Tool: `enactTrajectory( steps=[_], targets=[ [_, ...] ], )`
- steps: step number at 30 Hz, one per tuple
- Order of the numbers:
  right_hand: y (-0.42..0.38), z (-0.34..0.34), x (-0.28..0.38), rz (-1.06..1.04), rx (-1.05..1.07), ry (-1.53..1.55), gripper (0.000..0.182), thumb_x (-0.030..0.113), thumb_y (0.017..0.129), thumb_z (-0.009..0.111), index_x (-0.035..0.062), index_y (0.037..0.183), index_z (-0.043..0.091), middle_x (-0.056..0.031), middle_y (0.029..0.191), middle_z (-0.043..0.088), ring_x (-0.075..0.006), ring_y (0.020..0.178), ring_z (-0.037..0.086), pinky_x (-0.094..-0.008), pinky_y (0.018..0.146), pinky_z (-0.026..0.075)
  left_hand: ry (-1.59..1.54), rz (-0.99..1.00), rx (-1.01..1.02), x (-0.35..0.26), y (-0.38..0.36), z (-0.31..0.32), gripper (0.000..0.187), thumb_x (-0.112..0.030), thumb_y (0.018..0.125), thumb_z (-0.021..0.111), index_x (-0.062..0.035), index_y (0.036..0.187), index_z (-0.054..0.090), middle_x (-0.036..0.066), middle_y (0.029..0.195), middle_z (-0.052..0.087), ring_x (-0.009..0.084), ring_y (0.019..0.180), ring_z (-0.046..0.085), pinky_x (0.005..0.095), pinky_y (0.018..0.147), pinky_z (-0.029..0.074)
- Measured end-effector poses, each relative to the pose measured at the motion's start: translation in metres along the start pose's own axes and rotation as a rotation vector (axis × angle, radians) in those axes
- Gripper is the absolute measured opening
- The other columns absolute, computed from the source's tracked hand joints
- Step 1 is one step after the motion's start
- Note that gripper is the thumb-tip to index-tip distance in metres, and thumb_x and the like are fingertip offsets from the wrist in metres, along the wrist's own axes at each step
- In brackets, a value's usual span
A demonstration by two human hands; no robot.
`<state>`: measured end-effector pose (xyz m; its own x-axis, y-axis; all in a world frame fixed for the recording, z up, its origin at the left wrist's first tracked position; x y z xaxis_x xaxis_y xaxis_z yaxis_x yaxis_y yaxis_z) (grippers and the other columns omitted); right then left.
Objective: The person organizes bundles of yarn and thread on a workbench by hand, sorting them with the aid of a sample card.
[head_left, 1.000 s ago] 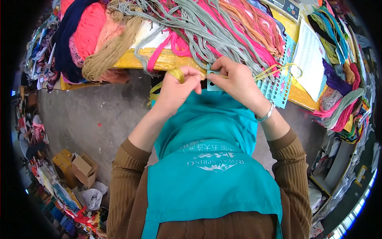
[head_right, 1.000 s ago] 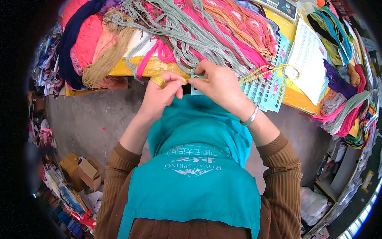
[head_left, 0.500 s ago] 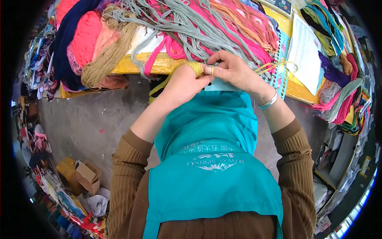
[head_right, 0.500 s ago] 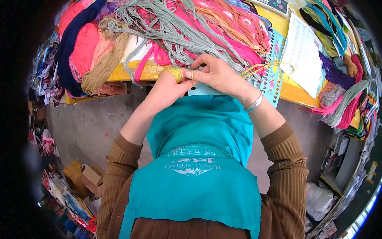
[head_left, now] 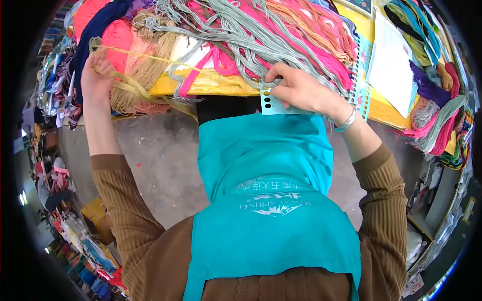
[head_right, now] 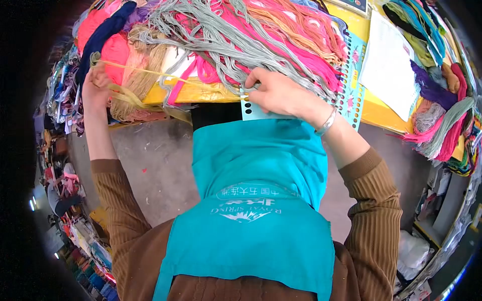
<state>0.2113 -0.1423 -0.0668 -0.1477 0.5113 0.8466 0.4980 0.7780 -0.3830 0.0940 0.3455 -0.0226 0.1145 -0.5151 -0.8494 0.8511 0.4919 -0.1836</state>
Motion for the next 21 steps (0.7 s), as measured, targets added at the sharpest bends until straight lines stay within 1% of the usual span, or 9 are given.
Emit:
enactTrajectory(
  steps=[2, 3, 5, 6, 7, 9, 13, 17, 21],
  targets=[
    [0.0, 0.002, -0.004, -0.036, -0.021, 0.032, 0.03, 0.021, 0.088, 0.057, 0.0031, 0.112, 0.054, -0.0008, 0.063, 0.054, -0.0092, 0.059, 0.05, -0.0274, 0.055, 0.039, 0.142, -0.001, -0.185, 0.035, -0.023, 0.035, 0.023, -0.02, 0.1, 0.047, -0.0001, 0.107, 0.058, 0.01, 0.1, 0.061, 0.0149, 0.08, 0.057, 0.0269, 0.07, 0.048],
    [-0.001, 0.003, -0.005, -0.019, -0.041, 0.045, 0.03, 0.022, 0.087, 0.058, 0.0034, 0.111, 0.055, -0.0026, 0.064, 0.056, -0.0118, 0.06, 0.053, -0.0296, 0.057, 0.041, 0.216, -0.001, -0.284, 0.06, -0.041, 0.056, 0.028, -0.021, 0.1, 0.047, 0.0014, 0.113, 0.057, 0.013, 0.11, 0.063, 0.018, 0.091, 0.063, 0.0288, 0.08, 0.052],
    [-0.002, 0.007, -0.003, 0.007, -0.077, 0.078, 0.031, 0.023, 0.085, 0.06, 0.0039, 0.109, 0.057, -0.0064, 0.067, 0.06, -0.0172, 0.062, 0.058, -0.034, 0.062, 0.046, 0.066, -0.134, -0.035, 0.101, -0.08, 0.087, 0.042, -0.03, 0.102, 0.044, 0.0046, 0.125, 0.051, 0.018, 0.127, 0.059, 0.0273, 0.12, 0.056, 0.0381, 0.102, 0.045],
    [-0.003, 0.011, 0.0, -0.032, -0.123, 0.053, 0.028, 0.022, 0.085, 0.061, 0.0043, 0.107, 0.059, -0.0061, 0.066, 0.06, -0.0167, 0.061, 0.057, -0.0336, 0.06, 0.045, -0.054, -0.22, 0.075, 0.117, -0.105, 0.108, 0.052, -0.03, 0.102, 0.042, 0.0057, 0.14, 0.037, 0.021, 0.142, 0.046, 0.0291, 0.128, 0.048, 0.0407, 0.107, 0.04],
    [-0.005, 0.014, 0.003, -0.07, -0.169, 0.027, 0.026, 0.021, 0.085, 0.061, 0.0047, 0.105, 0.06, -0.0058, 0.066, 0.06, -0.0162, 0.06, 0.056, -0.0331, 0.059, 0.045, -0.071, -0.265, 0.129, 0.129, -0.124, 0.128, 0.055, -0.032, 0.103, 0.037, 0.006, 0.142, 0.034, 0.021, 0.146, 0.041, 0.0286, 0.133, 0.043, 0.0418, 0.11, 0.036],
    [-0.01, 0.031, 0.007, -0.185, -0.296, 0.162, 0.015, 0.013, 0.086, 0.064, 0.0037, 0.098, 0.063, -0.0022, 0.066, 0.059, -0.0099, 0.056, 0.05, -0.0285, 0.053, 0.042, -0.184, -0.344, 0.236, 0.148, -0.152, 0.156, 0.058, -0.034, 0.102, 0.036, 0.0043, 0.145, 0.03, 0.019, 0.15, 0.036, 0.0278, 0.137, 0.038, 0.0421, 0.111, 0.035],
    [-0.016, 0.06, 0.029, -0.268, -0.27, 0.577, 0.012, 0.007, 0.087, 0.067, -0.0021, 0.094, 0.064, 0.0024, 0.078, 0.063, -0.0008, 0.066, 0.052, -0.0203, 0.056, 0.043, -0.331, -0.362, 0.294, 0.172, -0.175, 0.189, 0.055, -0.032, 0.102, 0.035, 0.0034, 0.144, 0.034, 0.018, 0.149, 0.037, 0.0281, 0.137, 0.037, 0.0432, 0.112, 0.032],
    [-0.019, 0.073, 0.037, -0.26, -0.29, 0.705, 0.016, 0.007, 0.087, 0.068, -0.0047, 0.098, 0.065, -0.0023, 0.086, 0.066, -0.0044, 0.074, 0.059, -0.0207, 0.066, 0.05, -0.167, -0.297, 0.342, 0.185, -0.183, 0.201, 0.052, -0.029, 0.102, 0.036, 0.0062, 0.141, 0.038, 0.019, 0.149, 0.037, 0.0281, 0.136, 0.038, 0.0436, 0.114, 0.03],
    [-0.02, 0.081, 0.03, -0.228, -0.286, 0.795, 0.015, 0.005, 0.086, 0.068, -0.0042, 0.097, 0.065, -0.0024, 0.086, 0.066, -0.0059, 0.075, 0.059, -0.0216, 0.066, 0.05, -0.09, -0.306, 0.37, 0.193, -0.184, 0.199, 0.053, -0.026, 0.101, 0.037, 0.0107, 0.14, 0.037, 0.021, 0.148, 0.038, 0.028, 0.136, 0.038, 0.0436, 0.114, 0.029]
  ],
)
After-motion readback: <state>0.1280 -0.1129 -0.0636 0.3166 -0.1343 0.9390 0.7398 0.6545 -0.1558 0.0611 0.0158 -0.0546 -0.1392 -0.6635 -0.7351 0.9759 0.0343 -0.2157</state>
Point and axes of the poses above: each hand's wrist, its own y-axis towards the middle knuckle, its own z-axis out of the palm, x = y × z, the point moved 1 cm from there along y, towards the middle knuckle
